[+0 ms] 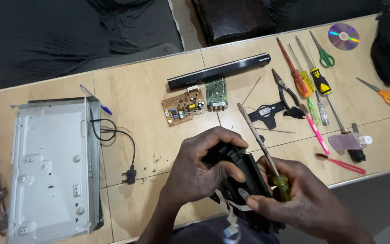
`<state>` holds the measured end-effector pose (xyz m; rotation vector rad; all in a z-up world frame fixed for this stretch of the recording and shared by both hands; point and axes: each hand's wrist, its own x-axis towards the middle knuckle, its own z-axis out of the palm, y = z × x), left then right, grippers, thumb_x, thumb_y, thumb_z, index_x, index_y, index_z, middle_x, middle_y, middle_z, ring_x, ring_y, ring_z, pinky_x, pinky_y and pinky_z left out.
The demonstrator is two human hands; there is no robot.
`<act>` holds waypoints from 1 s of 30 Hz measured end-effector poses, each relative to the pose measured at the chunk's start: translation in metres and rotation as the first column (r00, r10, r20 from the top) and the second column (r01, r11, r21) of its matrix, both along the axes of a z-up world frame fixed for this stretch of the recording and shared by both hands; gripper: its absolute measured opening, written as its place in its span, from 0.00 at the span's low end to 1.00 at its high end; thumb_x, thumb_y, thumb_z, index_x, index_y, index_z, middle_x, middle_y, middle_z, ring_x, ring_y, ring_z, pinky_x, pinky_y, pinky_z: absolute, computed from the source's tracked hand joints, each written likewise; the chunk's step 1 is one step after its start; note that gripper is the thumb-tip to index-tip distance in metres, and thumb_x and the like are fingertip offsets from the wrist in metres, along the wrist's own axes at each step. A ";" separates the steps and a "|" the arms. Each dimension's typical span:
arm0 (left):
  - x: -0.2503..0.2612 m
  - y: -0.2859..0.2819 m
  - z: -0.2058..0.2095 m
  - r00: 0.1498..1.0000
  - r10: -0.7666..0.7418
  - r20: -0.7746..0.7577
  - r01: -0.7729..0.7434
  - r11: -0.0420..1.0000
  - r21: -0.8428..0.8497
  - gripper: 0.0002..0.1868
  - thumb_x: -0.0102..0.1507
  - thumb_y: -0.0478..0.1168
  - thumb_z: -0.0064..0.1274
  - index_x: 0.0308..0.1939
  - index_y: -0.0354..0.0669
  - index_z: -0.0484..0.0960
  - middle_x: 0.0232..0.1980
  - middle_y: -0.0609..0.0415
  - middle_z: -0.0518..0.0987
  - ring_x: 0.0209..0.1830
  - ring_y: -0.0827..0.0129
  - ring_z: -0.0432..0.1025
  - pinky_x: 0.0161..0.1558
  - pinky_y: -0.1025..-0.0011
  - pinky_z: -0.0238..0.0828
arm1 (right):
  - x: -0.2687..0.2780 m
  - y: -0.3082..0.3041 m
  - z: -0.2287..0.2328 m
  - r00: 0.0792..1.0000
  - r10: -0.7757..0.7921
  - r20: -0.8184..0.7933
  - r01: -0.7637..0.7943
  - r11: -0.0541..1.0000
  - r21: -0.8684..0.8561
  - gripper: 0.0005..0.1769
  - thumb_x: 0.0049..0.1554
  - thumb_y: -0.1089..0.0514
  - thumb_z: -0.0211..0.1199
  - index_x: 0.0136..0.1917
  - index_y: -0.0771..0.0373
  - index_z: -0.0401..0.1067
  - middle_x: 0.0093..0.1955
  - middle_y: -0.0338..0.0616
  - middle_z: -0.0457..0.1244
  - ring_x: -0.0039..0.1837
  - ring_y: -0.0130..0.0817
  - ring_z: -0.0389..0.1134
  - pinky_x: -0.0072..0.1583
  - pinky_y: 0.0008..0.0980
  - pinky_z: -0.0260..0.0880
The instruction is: The person disassembles a black electronic component, likely a DVD drive, using a screwdriver to remove screws and separate the casing. They manipulate internal parts and wires while working on a wooden table with other electronic components and tools nearby.
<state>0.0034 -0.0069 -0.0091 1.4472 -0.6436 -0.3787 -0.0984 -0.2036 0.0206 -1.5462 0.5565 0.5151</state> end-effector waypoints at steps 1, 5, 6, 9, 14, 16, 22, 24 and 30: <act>0.001 0.001 -0.002 1.000 -0.005 0.027 0.005 1.000 0.001 0.15 0.62 0.51 0.59 0.45 0.46 0.82 0.41 0.59 0.80 0.35 0.77 0.72 0.37 0.78 0.69 | 0.000 0.001 0.001 1.000 -0.010 -0.021 0.010 1.000 -0.004 0.14 0.47 0.62 0.82 0.43 0.69 0.80 0.30 0.47 0.61 0.31 0.37 0.60 0.34 0.38 0.55; 0.006 0.003 -0.004 0.998 -0.053 0.037 0.054 0.998 -0.041 0.19 0.62 0.53 0.59 0.47 0.44 0.81 0.44 0.57 0.81 0.40 0.75 0.75 0.41 0.78 0.71 | -0.001 0.005 0.004 1.000 0.013 0.008 -0.013 1.000 0.001 0.10 0.47 0.67 0.81 0.42 0.70 0.82 0.30 0.47 0.63 0.33 0.36 0.61 0.35 0.36 0.58; 0.007 0.003 -0.005 0.995 -0.067 0.067 0.071 0.996 -0.046 0.18 0.61 0.52 0.59 0.47 0.46 0.81 0.44 0.57 0.81 0.41 0.74 0.76 0.44 0.77 0.72 | -0.004 0.003 0.000 1.000 0.021 0.020 -0.021 1.000 0.013 0.13 0.47 0.67 0.83 0.40 0.69 0.79 0.30 0.45 0.60 0.33 0.33 0.58 0.35 0.35 0.54; 0.007 0.005 -0.007 0.991 -0.081 0.109 0.090 0.992 -0.083 0.19 0.64 0.57 0.54 0.48 0.48 0.80 0.46 0.57 0.81 0.43 0.72 0.77 0.45 0.76 0.73 | -0.005 0.005 0.001 0.999 0.023 0.040 -0.023 1.000 0.000 0.15 0.47 0.64 0.86 0.38 0.69 0.77 0.29 0.42 0.55 0.31 0.32 0.54 0.34 0.35 0.48; 0.007 0.006 -0.010 0.979 -0.048 0.196 0.085 0.979 -0.184 0.24 0.67 0.62 0.47 0.49 0.47 0.79 0.49 0.51 0.81 0.54 0.61 0.78 0.59 0.65 0.75 | -0.013 0.013 -0.016 0.972 0.072 0.225 -0.036 0.987 -0.158 0.28 0.47 0.61 0.89 0.31 0.61 0.64 0.29 0.35 0.50 0.32 0.26 0.49 0.35 0.32 0.47; 0.002 0.010 -0.012 0.971 -0.028 0.239 0.041 0.998 -0.051 0.37 0.65 0.70 0.45 0.64 0.48 0.72 0.69 0.53 0.72 0.82 0.54 0.60 0.81 0.51 0.56 | -0.014 0.021 -0.025 0.959 0.053 0.280 0.049 0.937 -0.346 0.25 0.44 0.61 0.87 0.31 0.57 0.67 0.28 0.35 0.57 0.32 0.25 0.54 0.35 0.27 0.55; -0.004 0.008 -0.033 0.933 0.076 0.352 -0.042 0.994 -0.103 0.38 0.70 0.75 0.31 0.52 0.42 0.67 0.58 0.51 0.70 0.72 0.51 0.65 0.83 0.40 0.49 | -0.013 0.055 -0.028 0.929 0.123 0.350 0.078 0.857 -0.509 0.18 0.52 0.48 0.74 0.32 0.53 0.66 0.26 0.32 0.56 0.28 0.22 0.49 0.30 0.28 0.52; -0.003 0.015 -0.045 0.929 0.076 0.362 -0.047 0.995 -0.088 0.35 0.67 0.73 0.37 0.52 0.45 0.67 0.58 0.51 0.70 0.71 0.53 0.66 0.81 0.45 0.51 | -0.015 0.059 -0.033 0.939 0.109 0.327 0.079 0.855 -0.512 0.15 0.50 0.47 0.71 0.34 0.52 0.67 0.26 0.32 0.56 0.27 0.23 0.51 0.31 0.28 0.54; -0.006 0.022 -0.050 0.924 0.097 0.370 -0.080 0.995 -0.060 0.38 0.67 0.77 0.31 0.52 0.48 0.71 0.61 0.50 0.70 0.74 0.53 0.62 0.78 0.50 0.54 | -0.023 0.057 -0.059 0.924 0.296 0.241 -0.021 0.670 -0.742 0.15 0.47 0.39 0.67 0.42 0.45 0.69 0.34 0.29 0.64 0.34 0.33 0.68 0.39 0.35 0.64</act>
